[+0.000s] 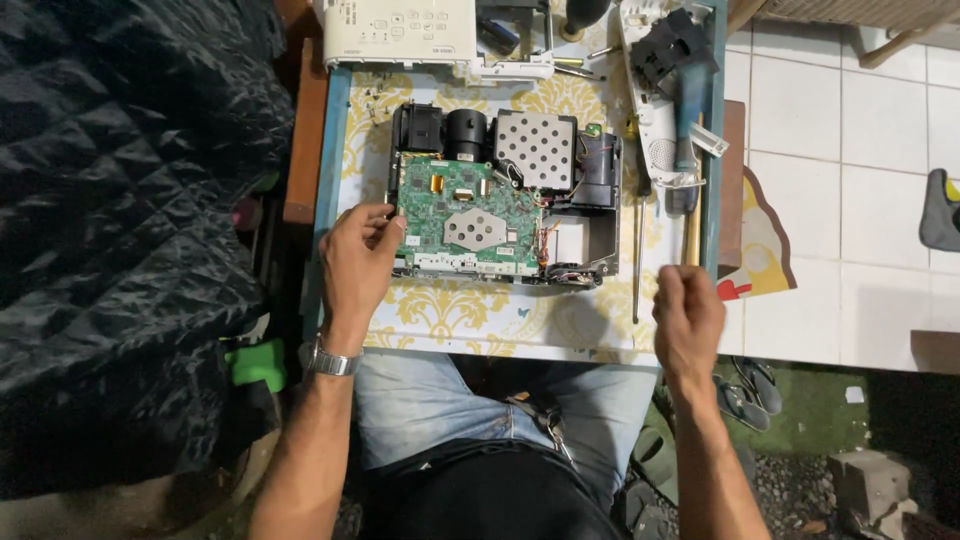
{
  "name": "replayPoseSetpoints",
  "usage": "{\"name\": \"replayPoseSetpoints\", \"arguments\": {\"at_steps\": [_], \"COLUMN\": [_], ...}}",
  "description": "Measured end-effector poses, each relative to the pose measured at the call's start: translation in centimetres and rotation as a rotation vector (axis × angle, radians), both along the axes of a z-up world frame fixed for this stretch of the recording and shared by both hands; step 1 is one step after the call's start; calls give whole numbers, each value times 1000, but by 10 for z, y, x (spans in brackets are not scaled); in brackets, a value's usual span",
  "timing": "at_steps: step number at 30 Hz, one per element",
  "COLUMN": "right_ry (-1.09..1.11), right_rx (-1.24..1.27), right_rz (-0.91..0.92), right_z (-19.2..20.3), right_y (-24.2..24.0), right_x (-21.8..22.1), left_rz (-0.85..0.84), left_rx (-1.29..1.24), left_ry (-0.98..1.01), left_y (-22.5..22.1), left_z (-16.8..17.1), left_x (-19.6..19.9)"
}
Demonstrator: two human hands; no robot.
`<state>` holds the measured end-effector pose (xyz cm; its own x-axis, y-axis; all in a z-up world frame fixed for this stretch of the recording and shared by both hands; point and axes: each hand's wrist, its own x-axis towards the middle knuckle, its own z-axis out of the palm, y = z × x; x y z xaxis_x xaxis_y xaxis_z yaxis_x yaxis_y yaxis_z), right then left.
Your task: Removing screws from a motherboard inside an Epson projector using a manual screwdriver.
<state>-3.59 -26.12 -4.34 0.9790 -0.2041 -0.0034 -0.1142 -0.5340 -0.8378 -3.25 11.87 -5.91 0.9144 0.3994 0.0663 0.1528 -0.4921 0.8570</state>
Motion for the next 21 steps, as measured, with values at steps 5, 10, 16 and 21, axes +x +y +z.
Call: {"name": "replayPoseSetpoints", "arguments": {"at_steps": [5, 10, 16, 21], "right_ry": [-315, -425, -610, -717], "right_rx": [843, 873, 807, 804], "right_rz": [246, 270, 353, 496], "right_z": [89, 169, 185, 165], "right_y": [27, 73, 130, 154], "right_x": [5, 22, 22, 32], "left_rz": [-10, -157, -626, -846], "left_rx": [244, 237, 91, 222], "left_ry": [-219, -324, -335, -250], "left_y": [-19, -55, -72, -81], "left_z": [13, 4, 36, 22], "left_x": [-11, -28, -34, -10]}}
